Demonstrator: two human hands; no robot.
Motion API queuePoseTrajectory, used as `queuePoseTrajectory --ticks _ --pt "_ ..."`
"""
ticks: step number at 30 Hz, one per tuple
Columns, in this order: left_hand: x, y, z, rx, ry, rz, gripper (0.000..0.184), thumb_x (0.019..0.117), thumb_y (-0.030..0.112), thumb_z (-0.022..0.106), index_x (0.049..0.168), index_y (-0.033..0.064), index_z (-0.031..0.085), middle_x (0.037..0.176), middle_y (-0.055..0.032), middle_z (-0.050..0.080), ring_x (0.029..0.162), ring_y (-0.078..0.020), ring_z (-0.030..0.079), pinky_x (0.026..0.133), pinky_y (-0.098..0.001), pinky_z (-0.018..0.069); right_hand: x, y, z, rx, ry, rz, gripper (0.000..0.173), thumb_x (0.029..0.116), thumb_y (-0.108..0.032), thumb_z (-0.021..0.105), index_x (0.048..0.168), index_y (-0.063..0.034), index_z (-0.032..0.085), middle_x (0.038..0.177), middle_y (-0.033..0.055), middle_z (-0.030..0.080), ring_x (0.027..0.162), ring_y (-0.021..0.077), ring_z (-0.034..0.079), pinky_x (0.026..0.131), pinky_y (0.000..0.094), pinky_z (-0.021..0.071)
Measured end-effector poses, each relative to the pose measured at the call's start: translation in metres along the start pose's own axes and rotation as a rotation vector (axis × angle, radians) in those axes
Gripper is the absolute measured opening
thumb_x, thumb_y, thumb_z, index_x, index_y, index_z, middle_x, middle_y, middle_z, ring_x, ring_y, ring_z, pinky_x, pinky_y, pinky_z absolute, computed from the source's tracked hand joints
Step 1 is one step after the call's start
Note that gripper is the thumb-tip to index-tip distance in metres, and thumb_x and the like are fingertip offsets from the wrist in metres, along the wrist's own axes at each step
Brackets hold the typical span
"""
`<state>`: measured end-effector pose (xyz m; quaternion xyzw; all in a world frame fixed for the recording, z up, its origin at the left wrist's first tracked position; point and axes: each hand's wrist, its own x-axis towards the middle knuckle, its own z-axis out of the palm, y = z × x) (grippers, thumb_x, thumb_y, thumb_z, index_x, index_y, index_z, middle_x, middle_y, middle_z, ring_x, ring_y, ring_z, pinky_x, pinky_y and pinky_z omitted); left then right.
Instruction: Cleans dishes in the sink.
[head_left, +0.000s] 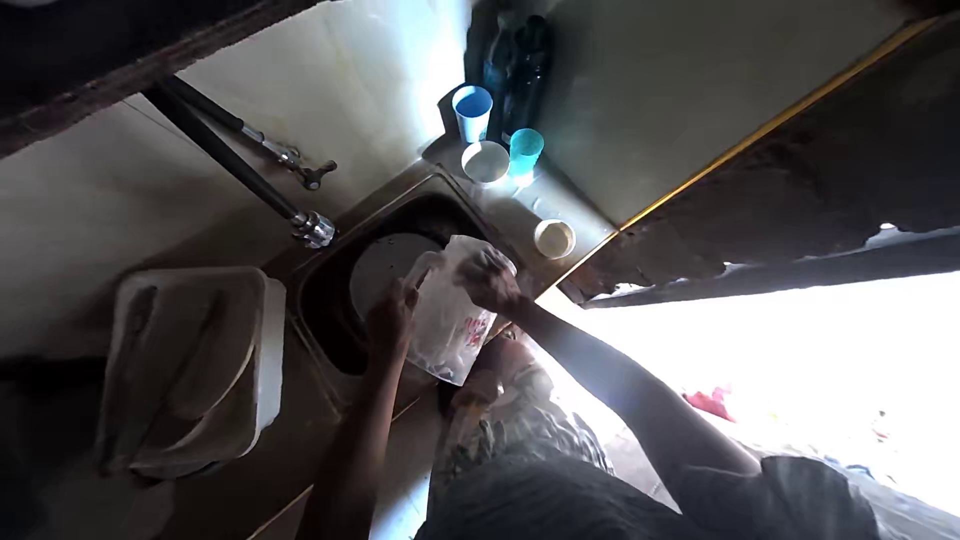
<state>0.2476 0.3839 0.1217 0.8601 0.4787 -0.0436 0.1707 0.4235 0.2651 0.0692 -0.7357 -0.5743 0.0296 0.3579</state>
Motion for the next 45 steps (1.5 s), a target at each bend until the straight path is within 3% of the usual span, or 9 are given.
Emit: queuePoseTrajectory --ticks 4,15,18,21,23,30,36,42,45 --pt "0.001 -0.002 0.001 0.006 0.044 0.056 0.037 0.1045 0.026 0.058 0.129 -0.0011 0.063 0.102 -0.0284 0.070 0.092 -0.0479 0.070 0.079 -0.0637 0.0535 -0.045 0.016 -0.003 0.035 0.141 0.087 0.017 0.0862 -0.015 0.069 0.091 -0.0004 0.076 0.093 0.0177 0.072 0.094 0.0369 0.070 0.084 0.0529 0.0574" --pt "-0.001 0.006 0.005 -0.018 0.071 0.047 0.038 0.1044 0.029 0.059 0.132 0.0041 0.064 0.105 -0.0269 0.071 0.092 -0.0468 0.070 0.080 -0.0648 0.0533 0.000 -0.004 0.001 0.144 -0.146 0.135 0.028 0.0942 -0.028 0.067 0.113 -0.0103 0.076 0.122 0.0169 0.070 0.121 0.0386 0.061 0.108 0.0596 0.0424" --pt "0.002 0.006 0.006 -0.106 0.104 0.070 0.041 0.1028 0.027 0.062 0.135 0.0015 0.064 0.105 -0.0296 0.071 0.092 -0.0505 0.070 0.082 -0.0679 0.0509 -0.012 0.030 -0.005 0.182 0.176 0.341 0.036 0.0987 -0.031 0.052 0.104 -0.0019 0.073 0.116 0.0229 0.066 0.115 0.0445 0.059 0.099 0.0622 0.0440" --pt "-0.004 0.010 0.000 -0.124 0.061 0.052 0.046 0.1033 0.032 0.061 0.139 0.0036 0.061 0.111 -0.0294 0.070 0.100 -0.0507 0.068 0.088 -0.0675 0.0490 0.018 0.033 -0.034 0.377 -0.073 0.798 0.047 0.1042 -0.035 0.056 0.135 -0.0007 0.059 0.127 0.0250 0.065 0.121 0.0399 0.062 0.103 0.0594 0.0476" --pt "-0.009 0.018 -0.012 -0.164 0.080 0.078 0.047 0.1024 0.032 0.063 0.137 0.0003 0.061 0.112 -0.0309 0.070 0.101 -0.0509 0.068 0.090 -0.0680 0.0485 0.044 0.028 -0.047 0.388 -0.220 0.858 0.041 0.1036 -0.039 0.058 0.129 -0.0074 0.066 0.117 0.0211 0.070 0.111 0.0382 0.066 0.094 0.0634 0.0494" --pt "-0.004 0.037 -0.056 -0.612 -0.153 -0.002 0.036 0.1054 0.032 0.058 0.124 0.0030 0.066 0.097 -0.0158 0.068 0.076 -0.0236 0.061 0.074 -0.0449 0.0523 0.072 -0.040 -0.083 0.174 -0.104 0.426 0.031 0.0916 -0.021 0.071 0.115 -0.0015 0.074 0.106 0.0231 0.074 0.102 0.0424 0.071 0.090 0.0651 0.0525" --pt "-0.019 0.037 -0.024 -0.639 0.129 -0.045 0.043 0.1115 0.027 0.041 0.106 -0.0065 0.068 0.093 -0.0226 0.068 0.085 -0.0332 0.065 0.082 -0.0530 0.0514 0.094 -0.105 -0.092 -0.056 -0.513 0.399 0.038 0.1048 -0.031 0.052 0.110 0.0015 0.070 0.108 0.0236 0.071 0.109 0.0411 0.067 0.089 0.0606 0.0507" --pt "-0.027 0.006 0.009 -0.781 0.218 -0.137 0.045 0.1076 0.032 0.051 0.086 -0.0039 0.067 0.073 -0.0105 0.059 0.069 -0.0193 0.055 0.070 -0.0415 0.0480 0.040 -0.045 -0.048 -0.011 -0.128 -0.327 0.024 0.0977 -0.021 0.063 0.109 -0.0050 0.077 0.104 0.0181 0.076 0.105 0.0360 0.072 0.094 0.0514 0.0567" --pt "-0.034 -0.003 0.006 -0.731 0.153 -0.088 0.044 0.1105 0.028 0.044 0.097 -0.0067 0.067 0.081 -0.0176 0.062 0.073 -0.0259 0.057 0.073 -0.0474 0.0494 0.045 -0.029 -0.062 0.117 -0.196 -0.290 0.027 0.0973 -0.024 0.064 0.101 -0.0018 0.078 0.103 0.0204 0.074 0.104 0.0379 0.069 0.095 0.0524 0.0520"
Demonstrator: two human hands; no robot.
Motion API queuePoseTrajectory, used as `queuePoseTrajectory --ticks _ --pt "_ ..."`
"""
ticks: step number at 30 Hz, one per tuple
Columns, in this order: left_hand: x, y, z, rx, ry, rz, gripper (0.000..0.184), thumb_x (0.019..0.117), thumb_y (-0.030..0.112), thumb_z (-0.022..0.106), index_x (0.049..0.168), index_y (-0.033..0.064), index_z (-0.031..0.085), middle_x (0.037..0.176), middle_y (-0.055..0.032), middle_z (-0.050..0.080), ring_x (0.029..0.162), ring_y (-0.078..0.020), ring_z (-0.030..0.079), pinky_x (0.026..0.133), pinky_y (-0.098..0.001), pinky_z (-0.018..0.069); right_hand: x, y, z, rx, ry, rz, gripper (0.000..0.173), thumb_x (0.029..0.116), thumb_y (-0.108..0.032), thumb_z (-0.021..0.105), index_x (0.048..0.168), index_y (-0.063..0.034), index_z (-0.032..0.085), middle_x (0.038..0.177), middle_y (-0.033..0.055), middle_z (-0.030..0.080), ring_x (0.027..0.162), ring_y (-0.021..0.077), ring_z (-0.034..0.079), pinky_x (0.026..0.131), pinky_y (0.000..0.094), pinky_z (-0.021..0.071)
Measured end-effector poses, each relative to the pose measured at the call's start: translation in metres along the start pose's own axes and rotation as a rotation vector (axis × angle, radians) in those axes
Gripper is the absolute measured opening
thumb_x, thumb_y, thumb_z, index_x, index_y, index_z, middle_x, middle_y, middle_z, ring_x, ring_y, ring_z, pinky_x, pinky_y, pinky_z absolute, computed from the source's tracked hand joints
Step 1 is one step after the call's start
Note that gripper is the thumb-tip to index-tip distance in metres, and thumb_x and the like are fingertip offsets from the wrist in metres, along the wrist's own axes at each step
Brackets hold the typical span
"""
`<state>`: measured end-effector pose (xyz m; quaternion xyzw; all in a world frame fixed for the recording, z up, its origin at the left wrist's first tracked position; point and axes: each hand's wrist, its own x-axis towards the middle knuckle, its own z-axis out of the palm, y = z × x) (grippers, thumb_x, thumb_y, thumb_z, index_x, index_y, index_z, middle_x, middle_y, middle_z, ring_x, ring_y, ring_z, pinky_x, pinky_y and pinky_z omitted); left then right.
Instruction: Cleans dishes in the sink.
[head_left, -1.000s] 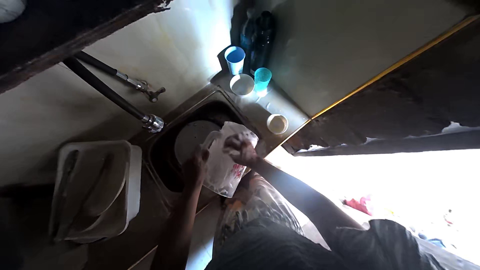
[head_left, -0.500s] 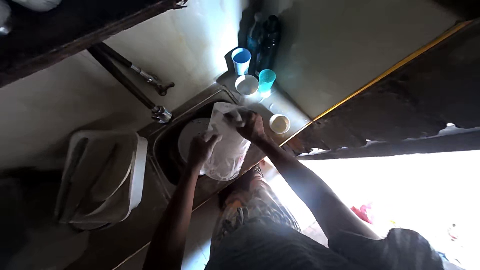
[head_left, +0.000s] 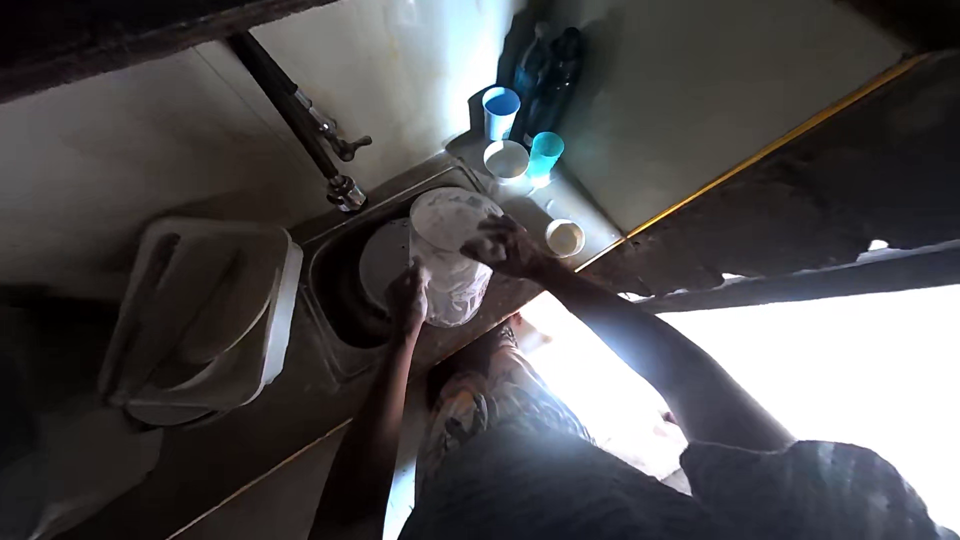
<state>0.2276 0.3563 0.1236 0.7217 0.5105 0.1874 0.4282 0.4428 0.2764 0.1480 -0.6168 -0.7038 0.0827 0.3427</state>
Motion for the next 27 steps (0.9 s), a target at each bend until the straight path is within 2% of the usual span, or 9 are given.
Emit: queuePoseTrajectory --ticks 5,7,10,12,14,16,22,25,27 --pt "-0.012 -0.011 -0.013 0.099 0.040 0.131 0.034 0.1090 0.019 0.046 0.107 -0.0073 0.068 0.098 -0.0264 0.067 0.092 -0.0401 0.065 0.085 -0.0593 0.0502 0.018 -0.041 -0.020 0.309 0.186 0.650 0.032 0.0975 -0.009 0.065 0.122 0.0118 0.064 0.115 0.0264 0.069 0.108 0.0290 0.068 0.101 0.0440 0.0520" --pt "-0.017 -0.018 -0.025 0.009 0.106 0.083 0.038 0.1090 0.024 0.045 0.109 -0.0065 0.067 0.095 -0.0217 0.066 0.086 -0.0307 0.063 0.081 -0.0512 0.0515 0.009 -0.038 -0.024 0.255 0.365 0.830 0.033 0.1025 -0.011 0.058 0.127 0.0113 0.061 0.116 0.0256 0.068 0.108 0.0270 0.067 0.100 0.0414 0.0516" --pt "-0.022 -0.018 -0.053 -0.101 0.219 -0.008 0.036 0.1068 0.031 0.049 0.107 -0.0017 0.065 0.079 -0.0075 0.055 0.067 -0.0147 0.050 0.065 -0.0359 0.0479 -0.045 0.002 -0.009 -0.009 0.150 1.037 0.039 0.1043 -0.019 0.056 0.137 0.0035 0.058 0.128 0.0283 0.064 0.121 0.0423 0.063 0.104 0.0592 0.0466" --pt "-0.026 -0.022 -0.071 -0.039 0.331 0.015 0.036 0.1042 0.028 0.052 0.088 -0.0016 0.063 0.070 -0.0047 0.052 0.061 -0.0121 0.047 0.061 -0.0341 0.0443 -0.111 0.032 0.036 -0.158 -0.090 1.000 0.043 0.1034 -0.020 0.058 0.140 0.0022 0.055 0.139 0.0289 0.058 0.131 0.0455 0.055 0.108 0.0636 0.0428" --pt "-0.036 -0.029 -0.088 0.004 0.414 0.118 0.037 0.1025 0.023 0.053 0.084 -0.0069 0.064 0.069 -0.0067 0.056 0.062 -0.0097 0.051 0.064 -0.0311 0.0469 -0.156 0.041 0.096 -0.240 -0.277 0.916 0.056 0.1027 -0.025 0.056 0.152 -0.0007 0.045 0.160 0.0266 0.037 0.151 0.0436 0.030 0.123 0.0635 0.0208" --pt "-0.045 -0.038 -0.099 0.008 0.481 0.187 0.036 0.1002 0.020 0.053 0.080 -0.0083 0.062 0.067 -0.0037 0.054 0.061 -0.0035 0.050 0.062 -0.0236 0.0459 -0.156 0.019 0.150 -0.264 -0.439 0.799 0.063 0.1034 -0.032 0.051 0.157 -0.0015 0.038 0.163 0.0289 0.029 0.154 0.0468 0.021 0.124 0.0662 0.0135" --pt "-0.063 -0.036 -0.115 0.078 0.563 0.069 0.030 0.0975 0.013 0.052 0.073 -0.0030 0.058 0.060 0.0037 0.046 0.053 0.0016 0.043 0.054 -0.0181 0.0402 -0.076 -0.092 0.248 0.152 -0.694 0.270 0.059 0.1035 -0.033 0.055 0.153 -0.0017 0.045 0.161 0.0235 0.039 0.154 0.0397 0.026 0.128 0.0532 0.0129" --pt "-0.070 -0.028 -0.115 0.093 0.532 0.083 0.029 0.0981 0.011 0.052 0.080 -0.0088 0.063 0.064 -0.0002 0.052 0.056 0.0019 0.047 0.057 -0.0170 0.0433 -0.048 -0.093 0.235 0.257 -0.723 0.254 0.060 0.1012 -0.034 0.061 0.148 0.0016 0.049 0.155 0.0262 0.045 0.148 0.0396 0.038 0.123 0.0529 0.0285" --pt "-0.075 -0.015 -0.114 0.155 0.512 0.069 0.030 0.0986 0.012 0.054 0.086 -0.0133 0.065 0.069 -0.0086 0.059 0.062 -0.0044 0.054 0.064 -0.0230 0.0488 -0.038 -0.071 0.208 0.167 -0.768 0.178 0.053 0.1017 -0.028 0.062 0.145 0.0006 0.053 0.153 0.0238 0.049 0.147 0.0394 0.039 0.124 0.0550 0.0243"
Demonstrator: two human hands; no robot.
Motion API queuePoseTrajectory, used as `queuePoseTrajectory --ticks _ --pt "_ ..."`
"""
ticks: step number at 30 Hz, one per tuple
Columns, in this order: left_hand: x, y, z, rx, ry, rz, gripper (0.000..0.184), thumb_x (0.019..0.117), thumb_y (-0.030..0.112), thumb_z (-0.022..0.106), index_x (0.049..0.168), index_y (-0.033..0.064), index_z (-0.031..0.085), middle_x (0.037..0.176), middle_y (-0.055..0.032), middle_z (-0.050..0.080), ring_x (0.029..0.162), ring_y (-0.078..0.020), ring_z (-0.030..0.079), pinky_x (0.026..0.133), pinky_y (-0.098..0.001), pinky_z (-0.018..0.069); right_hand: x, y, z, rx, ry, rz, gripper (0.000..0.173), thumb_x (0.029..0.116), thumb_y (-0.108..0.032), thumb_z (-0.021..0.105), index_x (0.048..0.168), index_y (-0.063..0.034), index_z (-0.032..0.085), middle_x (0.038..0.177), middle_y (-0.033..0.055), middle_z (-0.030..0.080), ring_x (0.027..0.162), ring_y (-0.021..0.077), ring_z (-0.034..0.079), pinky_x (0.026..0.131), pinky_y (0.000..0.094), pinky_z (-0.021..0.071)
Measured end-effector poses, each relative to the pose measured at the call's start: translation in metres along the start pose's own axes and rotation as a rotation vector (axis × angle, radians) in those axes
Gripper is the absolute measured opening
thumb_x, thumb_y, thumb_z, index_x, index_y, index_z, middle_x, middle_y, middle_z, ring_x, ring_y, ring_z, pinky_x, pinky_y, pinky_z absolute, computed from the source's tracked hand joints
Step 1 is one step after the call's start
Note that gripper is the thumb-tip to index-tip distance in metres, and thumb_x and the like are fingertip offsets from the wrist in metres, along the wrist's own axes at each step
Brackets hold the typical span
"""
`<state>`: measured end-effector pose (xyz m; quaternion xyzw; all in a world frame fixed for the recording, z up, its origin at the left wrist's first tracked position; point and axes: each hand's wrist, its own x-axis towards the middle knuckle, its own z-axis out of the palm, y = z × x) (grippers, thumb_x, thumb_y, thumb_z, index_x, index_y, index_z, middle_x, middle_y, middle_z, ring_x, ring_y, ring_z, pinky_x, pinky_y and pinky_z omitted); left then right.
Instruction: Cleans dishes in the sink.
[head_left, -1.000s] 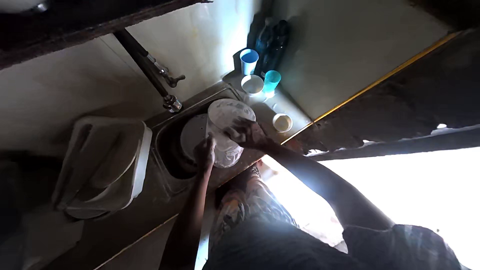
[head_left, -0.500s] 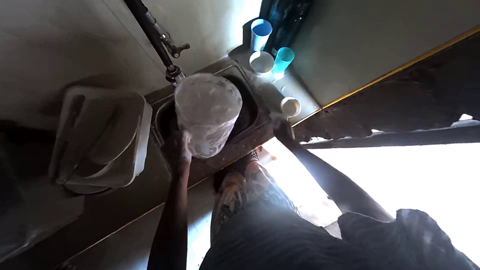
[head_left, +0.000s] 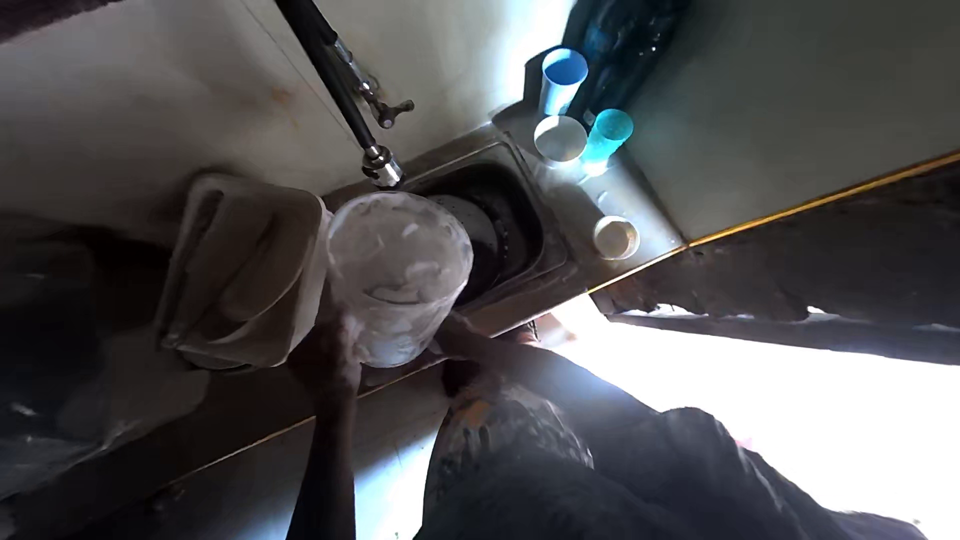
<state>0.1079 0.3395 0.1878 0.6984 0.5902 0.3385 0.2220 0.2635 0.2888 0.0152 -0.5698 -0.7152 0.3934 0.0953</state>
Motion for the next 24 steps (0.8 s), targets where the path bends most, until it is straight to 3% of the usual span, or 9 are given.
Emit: queuePoseTrajectory --ticks 3,6,7,9,13,16,20,22,24 --pt "-0.006 0.014 -0.001 0.066 -0.069 0.010 0.035 0.0988 0.016 0.056 0.087 -0.0161 0.066 0.076 -0.0226 0.065 0.069 -0.0245 0.062 0.072 -0.0433 0.0510 -0.044 0.053 -0.047 -0.229 -0.054 -0.019 0.048 0.1043 -0.017 0.056 0.150 -0.0037 0.050 0.164 0.0171 0.037 0.155 0.0375 0.027 0.127 0.0581 0.0142" --pt "-0.018 0.018 0.014 -0.028 -0.178 0.025 0.036 0.0945 0.022 0.061 0.095 -0.0128 0.071 0.088 -0.0248 0.071 0.082 -0.0308 0.069 0.081 -0.0481 0.0538 -0.098 0.116 -0.084 0.010 0.306 0.394 0.047 0.0981 -0.026 0.066 0.140 -0.0047 0.059 0.140 0.0176 0.061 0.131 0.0335 0.058 0.111 0.0534 0.0454" --pt "-0.021 0.021 0.022 -0.045 -0.212 0.044 0.037 0.0934 0.023 0.064 0.098 -0.0125 0.072 0.092 -0.0265 0.072 0.088 -0.0350 0.070 0.085 -0.0511 0.0535 -0.112 0.129 -0.104 0.088 0.453 0.557 0.053 0.0959 -0.026 0.070 0.142 -0.0036 0.057 0.140 0.0232 0.060 0.129 0.0399 0.058 0.108 0.0585 0.0464" --pt "-0.027 0.026 0.043 -0.093 -0.274 0.105 0.038 0.0925 0.026 0.067 0.099 -0.0111 0.072 0.092 -0.0262 0.072 0.088 -0.0374 0.071 0.083 -0.0544 0.0538 -0.140 0.118 -0.151 0.118 0.725 0.679 0.053 0.0981 -0.019 0.068 0.143 0.0056 0.053 0.141 0.0324 0.055 0.131 0.0486 0.054 0.110 0.0630 0.0413" --pt "-0.034 0.035 0.082 -0.133 -0.383 0.320 0.039 0.0906 0.036 0.070 0.092 -0.0030 0.075 0.081 -0.0179 0.072 0.075 -0.0331 0.072 0.070 -0.0544 0.0563 -0.147 0.041 -0.221 0.119 1.183 0.381 0.029 0.0988 -0.019 0.065 0.113 0.0052 0.070 0.103 0.0194 0.073 0.092 0.0262 0.072 0.087 0.0447 0.0567" --pt "-0.034 0.059 0.084 -0.065 -0.599 0.330 0.042 0.0933 0.039 0.070 0.096 -0.0021 0.073 0.079 -0.0186 0.071 0.074 -0.0354 0.070 0.071 -0.0558 0.0553 -0.138 0.005 -0.222 0.073 0.977 0.125 0.025 0.0942 -0.022 0.072 0.107 -0.0005 0.075 0.107 0.0137 0.074 0.098 0.0201 0.071 0.093 0.0408 0.0577" --pt "-0.028 0.068 0.087 -0.076 -0.726 0.330 0.032 0.0916 0.029 0.074 0.098 -0.0028 0.073 0.083 -0.0193 0.071 0.080 -0.0351 0.070 0.075 -0.0559 0.0538 -0.139 -0.029 -0.176 -0.419 0.557 -0.168 0.019 0.0939 -0.012 0.067 0.110 -0.0051 0.075 0.119 0.0147 0.071 0.124 0.0317 0.061 0.116 0.0474 0.0409" --pt "-0.028 0.066 0.085 -0.053 -0.767 0.341 0.040 0.0928 0.034 0.073 0.104 -0.0037 0.073 0.088 -0.0209 0.072 0.084 -0.0371 0.070 0.079 -0.0576 0.0536 -0.147 -0.024 -0.190 -0.460 0.503 -0.313 0.019 0.0985 -0.014 0.062 0.107 -0.0060 0.077 0.113 0.0145 0.073 0.117 0.0325 0.066 0.112 0.0465 0.0446" --pt "-0.038 0.065 0.085 -0.006 -0.810 0.374 0.043 0.0927 0.038 0.072 0.102 -0.0038 0.072 0.086 -0.0217 0.071 0.084 -0.0395 0.070 0.077 -0.0587 0.0533 -0.163 -0.039 -0.218 -0.606 0.514 -0.355 0.034 0.1022 -0.019 0.050 0.092 -0.0025 0.078 0.088 0.0167 0.075 0.089 0.0319 0.072 0.091 0.0416 0.0547"
